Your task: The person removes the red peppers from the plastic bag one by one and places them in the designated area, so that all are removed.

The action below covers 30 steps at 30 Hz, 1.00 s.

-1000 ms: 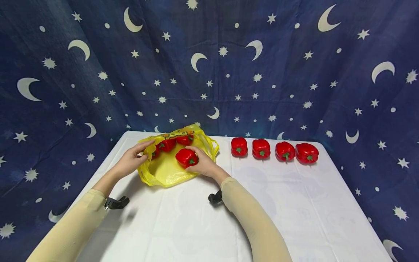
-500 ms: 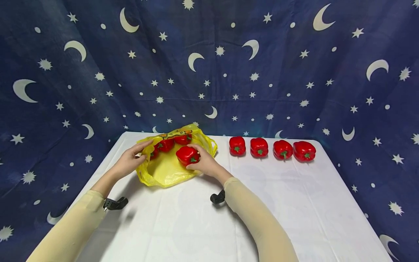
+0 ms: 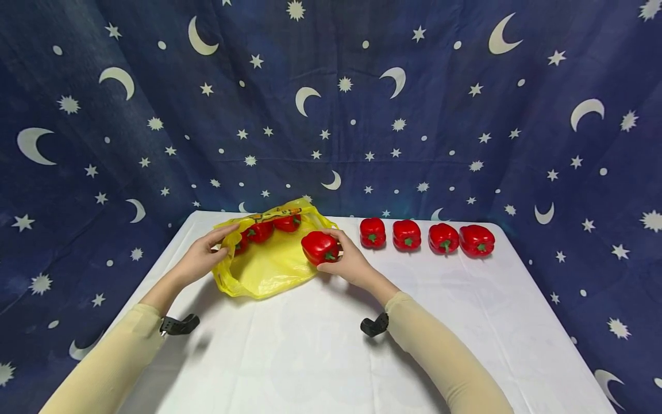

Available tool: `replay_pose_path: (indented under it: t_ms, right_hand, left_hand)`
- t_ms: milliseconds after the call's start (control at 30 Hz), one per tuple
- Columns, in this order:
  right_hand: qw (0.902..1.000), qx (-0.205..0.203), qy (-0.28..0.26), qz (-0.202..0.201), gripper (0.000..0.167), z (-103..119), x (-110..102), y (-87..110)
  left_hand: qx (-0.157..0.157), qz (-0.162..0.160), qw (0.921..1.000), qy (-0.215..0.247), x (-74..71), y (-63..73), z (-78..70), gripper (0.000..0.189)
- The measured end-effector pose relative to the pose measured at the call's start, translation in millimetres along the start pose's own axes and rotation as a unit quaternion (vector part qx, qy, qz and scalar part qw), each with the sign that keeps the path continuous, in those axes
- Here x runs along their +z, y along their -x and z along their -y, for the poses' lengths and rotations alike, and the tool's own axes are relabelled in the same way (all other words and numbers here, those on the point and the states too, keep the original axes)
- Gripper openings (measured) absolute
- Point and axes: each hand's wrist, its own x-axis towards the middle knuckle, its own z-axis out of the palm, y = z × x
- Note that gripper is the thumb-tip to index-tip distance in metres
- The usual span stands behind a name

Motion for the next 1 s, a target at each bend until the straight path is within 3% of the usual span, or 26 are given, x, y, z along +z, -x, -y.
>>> replay_pose_path:
  t_ms: [433, 667, 1000]
  right_hand:
    - [0.9967, 0.039, 0.024, -0.067, 0.092, -16, -29, 43.9]
    - [0.9919, 0.06, 0.049, -0.101, 0.092, -26, -36, 67.8]
    - [0.9816, 0.088, 0.081, -0.149, 0.092, -34, -48, 81.7]
  left_hand:
    - [0.006, 0.004, 1.0, -0.002, -0.6, 1.0, 2.2, 0.062]
    - [-0.005, 0.002, 1.0, -0.007, 1.0, 6.0, 2.5, 0.062]
    - [0.001, -0.001, 1.0, -0.008, 1.6, 0.1, 0.6, 0.061]
